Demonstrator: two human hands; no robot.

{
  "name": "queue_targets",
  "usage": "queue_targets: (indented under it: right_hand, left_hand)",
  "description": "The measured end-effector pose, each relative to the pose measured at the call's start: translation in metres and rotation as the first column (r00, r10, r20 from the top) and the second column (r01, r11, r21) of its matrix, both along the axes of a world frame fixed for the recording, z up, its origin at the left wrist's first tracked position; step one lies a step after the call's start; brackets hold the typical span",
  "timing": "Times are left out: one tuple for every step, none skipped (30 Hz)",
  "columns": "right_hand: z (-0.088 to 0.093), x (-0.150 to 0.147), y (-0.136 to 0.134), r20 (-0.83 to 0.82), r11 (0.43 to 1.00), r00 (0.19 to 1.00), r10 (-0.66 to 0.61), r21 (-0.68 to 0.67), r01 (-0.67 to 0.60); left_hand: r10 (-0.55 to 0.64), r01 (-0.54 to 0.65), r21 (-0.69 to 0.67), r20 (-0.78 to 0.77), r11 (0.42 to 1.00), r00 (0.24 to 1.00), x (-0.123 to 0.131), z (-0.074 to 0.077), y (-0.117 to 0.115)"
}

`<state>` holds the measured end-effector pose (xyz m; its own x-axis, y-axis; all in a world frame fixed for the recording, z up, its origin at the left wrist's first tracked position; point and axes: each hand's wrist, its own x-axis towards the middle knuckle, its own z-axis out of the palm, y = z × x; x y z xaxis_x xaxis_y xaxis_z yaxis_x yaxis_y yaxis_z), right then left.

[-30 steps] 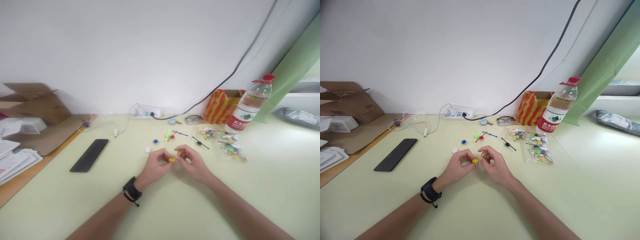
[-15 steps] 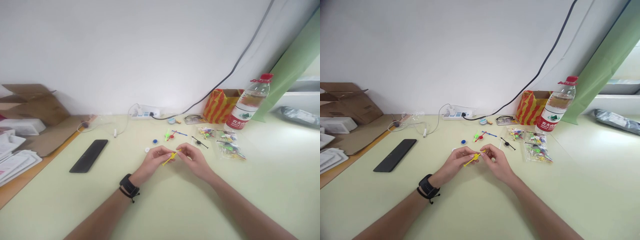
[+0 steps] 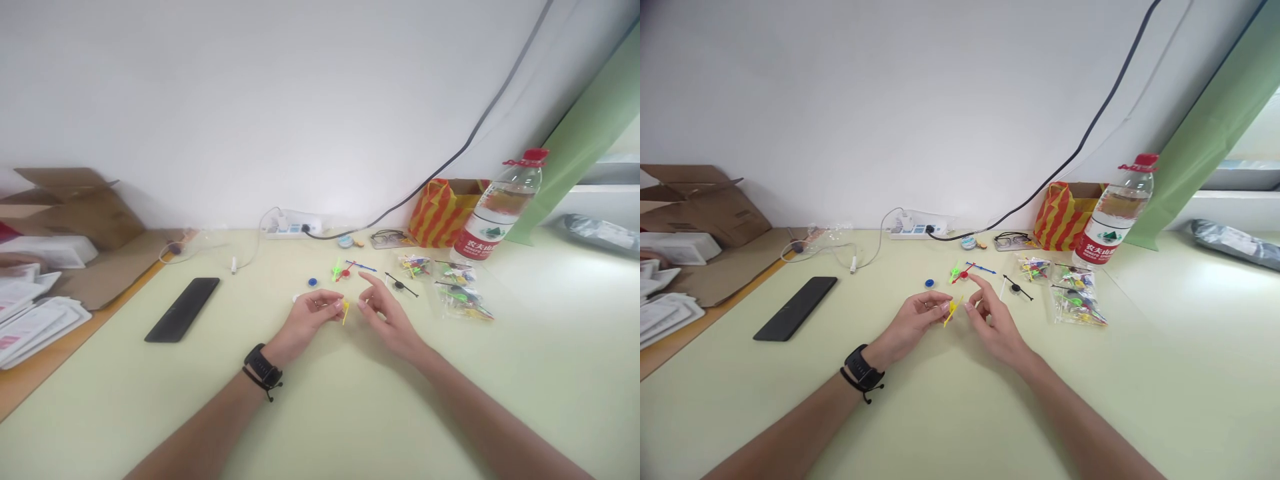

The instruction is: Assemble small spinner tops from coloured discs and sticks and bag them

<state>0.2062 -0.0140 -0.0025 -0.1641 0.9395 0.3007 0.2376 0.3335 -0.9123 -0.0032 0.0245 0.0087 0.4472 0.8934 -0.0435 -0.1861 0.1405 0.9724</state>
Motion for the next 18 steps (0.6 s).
queue_targets:
  right_hand:
    - [-0.0002,-0.001,-0.0009,-0.008,1.0,1.0,-0.01,-0.006,0.01]
    - [-0.0004,-0.002,-0.0017,-0.023,1.0,1.0,-0.018,-0.01,0.018]
    - [-0.0005,-0.0028,-0.0025,-0.046,1.0,0.999,-0.025,-0.012,0.025]
    - [-0.0004,-0.0033,-0.0029,-0.071,0.999,0.997,-0.035,-0.01,0.035]
    - [0.0,-0.0033,-0.0031,-0.091,0.999,0.995,-0.05,-0.006,0.049]
    - [0.0008,-0.0027,-0.003,-0.097,0.998,0.994,-0.058,-0.003,0.058]
    - [0.0019,-0.0016,-0.0025,-0.082,0.999,0.996,-0.045,-0.012,0.044]
    - [0.0034,-0.0001,-0.0017,-0.049,0.999,0.999,-0.005,-0.044,0.003]
    - [0.0049,0.0016,-0.0007,-0.009,0.994,0.999,0.053,-0.096,-0.053]
    - [0.0063,0.0032,0.0003,0.025,0.982,0.993,0.111,-0.153,-0.106]
    - [0.0075,0.0045,0.0012,0.043,0.97,0.987,0.153,-0.197,-0.141]
    - [0.0084,0.0053,0.0019,0.044,0.966,0.986,0.162,-0.213,-0.149]
    - [0.009,0.0056,0.0023,0.029,0.971,0.99,0.138,-0.199,-0.13]
    - [0.0092,0.0053,0.0024,0.004,0.982,0.995,0.096,-0.163,-0.094]
    - [0.0091,0.0047,0.002,-0.024,0.99,0.998,0.056,-0.125,-0.059]
    - [0.0088,0.0037,0.0014,-0.05,0.995,0.998,0.026,-0.097,-0.031]
    - [0.0085,0.0027,0.0006,-0.072,0.997,0.997,0.003,-0.082,-0.009]
    - [0.0083,0.0019,-0.0002,-0.086,0.997,0.996,-0.017,-0.074,0.011]
  left_hand:
    - [0.007,-0.007,-0.005,0.003,1.0,1.0,-0.0002,0.0002,0.0004]
    - [0.011,-0.011,-0.008,0.003,1.0,1.0,-0.0005,0.0001,0.0008]
    - [0.014,-0.014,-0.011,0.002,1.0,1.0,-0.0008,-0.0002,0.0011]
    - [0.014,-0.014,-0.014,0.0,1.0,1.0,-0.0009,-0.0006,0.0013]
    - [0.013,-0.013,-0.015,-0.002,1.0,1.0,-0.001,-0.001,0.0014]
    - [0.012,-0.012,-0.015,-0.004,1.0,1.0,-0.001,-0.0015,0.0014]
    - [0.01,-0.01,-0.015,-0.004,1.0,1.0,-0.001,-0.002,0.0013]
    - [0.01,-0.01,-0.015,-0.005,1.0,1.0,-0.0009,-0.0024,0.0012]
    - [0.012,-0.012,-0.014,-0.005,1.0,1.0,-0.0008,-0.0027,0.0011]
    - [0.016,-0.016,-0.013,-0.006,1.0,1.0,-0.0007,-0.0029,0.001]
    - [0.019,-0.019,-0.013,-0.007,1.0,1.0,-0.0006,-0.0031,0.001]
    - [0.024,-0.024,-0.015,-0.009,1.0,1.0,-0.0005,-0.0032,0.001]
    - [0.026,-0.026,-0.017,-0.01,1.0,1.0,-0.0005,-0.0032,0.001]
    - [0.025,-0.025,-0.018,-0.009,1.0,1.0,-0.0005,-0.0032,0.001]
    - [0.022,-0.022,-0.02,-0.007,1.0,1.0,-0.0005,-0.0032,0.001]
    - [0.017,-0.017,-0.02,-0.004,1.0,1.0,-0.0005,-0.0031,0.001]
    - [0.011,-0.011,-0.019,-0.002,1.0,1.0,-0.0006,-0.003,0.001]
    - [0.007,-0.007,-0.019,-0.001,1.0,1.0,-0.0006,-0.0029,0.0009]
